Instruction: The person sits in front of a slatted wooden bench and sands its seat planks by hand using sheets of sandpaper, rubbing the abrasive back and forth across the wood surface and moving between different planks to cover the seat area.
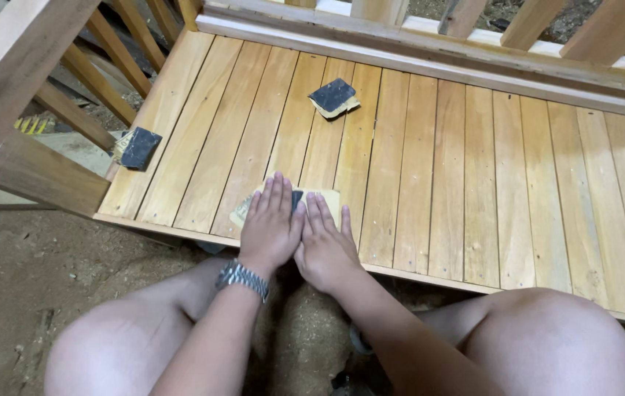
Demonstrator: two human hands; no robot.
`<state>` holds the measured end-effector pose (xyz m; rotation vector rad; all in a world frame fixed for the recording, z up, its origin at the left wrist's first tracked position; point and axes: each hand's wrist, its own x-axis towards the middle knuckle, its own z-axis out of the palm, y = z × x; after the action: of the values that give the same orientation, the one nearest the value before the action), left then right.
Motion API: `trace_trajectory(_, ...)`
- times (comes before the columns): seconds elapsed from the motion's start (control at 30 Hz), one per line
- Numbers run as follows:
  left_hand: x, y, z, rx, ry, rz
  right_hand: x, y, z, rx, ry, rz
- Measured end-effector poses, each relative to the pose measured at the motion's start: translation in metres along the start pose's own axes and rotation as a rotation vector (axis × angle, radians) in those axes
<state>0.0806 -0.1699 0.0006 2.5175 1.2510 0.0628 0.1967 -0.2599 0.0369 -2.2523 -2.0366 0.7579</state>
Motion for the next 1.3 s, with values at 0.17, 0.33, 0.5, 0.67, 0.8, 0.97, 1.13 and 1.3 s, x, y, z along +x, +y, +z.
trace_trajectory(0.17,-0.017,0.0,-0.001,0.047,0.002,0.053,-0.018,0.005,0.004,0.025,-0.016,-0.012)
trace_trajectory(0.33,0.023,-0.002,-0.002,0.023,0.006,0.003,0.022,0.005,-0.006,0.026,0.019,0.031)
trace_trajectory(0.5,0.003,0.004,-0.001,-0.068,0.007,0.012,0.009,0.0,-0.007,0.088,0.046,0.076)
trace_trajectory(0.67,-0.011,0.003,-0.004,0.047,0.012,0.083,-0.011,0.008,-0.004,0.078,0.056,0.045)
trace_trajectory(0.8,0.021,0.004,-0.007,0.02,-0.047,0.039,0.017,0.011,-0.016,0.093,0.024,0.1)
trace_trajectory(0.97,0.017,0.006,-0.009,-0.037,-0.039,0.091,0.014,0.014,-0.024,0.112,0.013,0.153)
trace_trajectory(1.13,-0.009,0.004,-0.007,0.057,-0.018,0.214,-0.029,0.027,-0.013,0.067,-0.025,0.07)
trace_trajectory(1.3,0.017,0.011,-0.013,0.07,-0.118,0.164,-0.001,0.035,-0.029,0.046,-0.003,0.146)
